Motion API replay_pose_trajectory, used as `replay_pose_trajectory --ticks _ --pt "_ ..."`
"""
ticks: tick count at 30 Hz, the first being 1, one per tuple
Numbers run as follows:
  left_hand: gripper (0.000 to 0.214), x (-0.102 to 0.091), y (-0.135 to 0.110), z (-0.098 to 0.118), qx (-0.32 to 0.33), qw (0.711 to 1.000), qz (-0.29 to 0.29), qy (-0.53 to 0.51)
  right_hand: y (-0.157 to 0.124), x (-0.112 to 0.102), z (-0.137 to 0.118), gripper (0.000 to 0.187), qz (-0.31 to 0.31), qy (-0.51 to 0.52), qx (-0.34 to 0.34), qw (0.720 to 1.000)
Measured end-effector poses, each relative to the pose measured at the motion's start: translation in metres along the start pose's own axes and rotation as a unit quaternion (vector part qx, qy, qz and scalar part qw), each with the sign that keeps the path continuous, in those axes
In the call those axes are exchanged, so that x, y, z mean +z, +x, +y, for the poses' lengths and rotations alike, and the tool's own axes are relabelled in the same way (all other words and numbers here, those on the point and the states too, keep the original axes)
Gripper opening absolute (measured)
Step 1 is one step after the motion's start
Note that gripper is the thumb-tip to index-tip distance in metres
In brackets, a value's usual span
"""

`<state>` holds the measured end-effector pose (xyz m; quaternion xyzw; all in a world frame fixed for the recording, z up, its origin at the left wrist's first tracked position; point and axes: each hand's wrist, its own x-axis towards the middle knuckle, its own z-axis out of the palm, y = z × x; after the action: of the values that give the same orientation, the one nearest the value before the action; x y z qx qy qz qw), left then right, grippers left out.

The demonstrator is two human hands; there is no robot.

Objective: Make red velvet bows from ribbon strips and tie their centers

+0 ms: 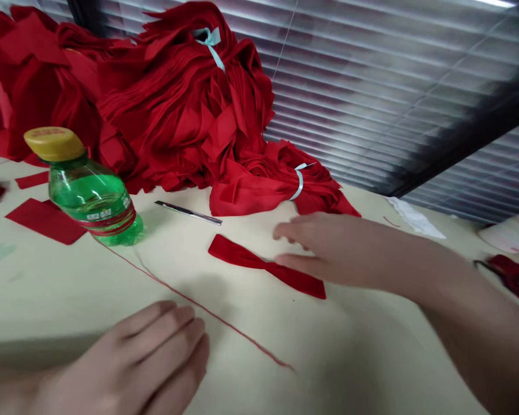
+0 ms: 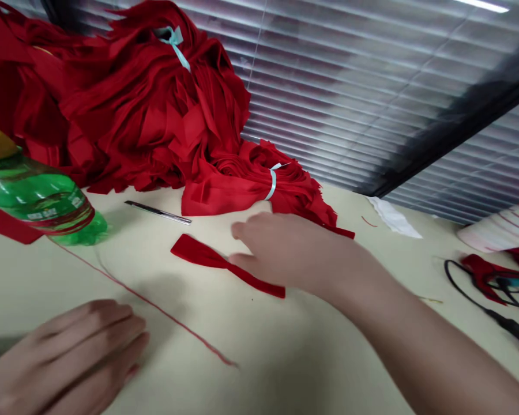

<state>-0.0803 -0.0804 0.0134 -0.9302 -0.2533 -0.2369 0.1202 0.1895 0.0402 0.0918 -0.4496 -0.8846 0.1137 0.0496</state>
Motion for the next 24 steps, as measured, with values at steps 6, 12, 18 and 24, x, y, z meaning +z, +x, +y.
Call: replay_pose_trajectory --ticks 6,12,18,24 --pt "0.024 0.005 0.004 0.002 -0.027 0.999 -0.034 0.002 0.083 0.037 -0.039 0.020 -0.019 -0.120 -0.165 0.979" --pt "0.033 0.009 0.000 0.010 -0.069 0.997 -0.009 0.039 0.114 0.066 -0.057 0.019 0.015 -0.146 -0.177 0.973" --pt "0.071 0.010 -0.018 0.010 -0.065 0.989 -0.119 0.065 0.115 0.071 -0.056 0.022 0.014 -0.162 -0.177 0.971" --pt "0.071 0.011 -0.006 0.012 -0.067 0.986 -0.140 0.063 0.107 0.068 -0.059 0.019 -0.005 -0.143 -0.153 0.978"
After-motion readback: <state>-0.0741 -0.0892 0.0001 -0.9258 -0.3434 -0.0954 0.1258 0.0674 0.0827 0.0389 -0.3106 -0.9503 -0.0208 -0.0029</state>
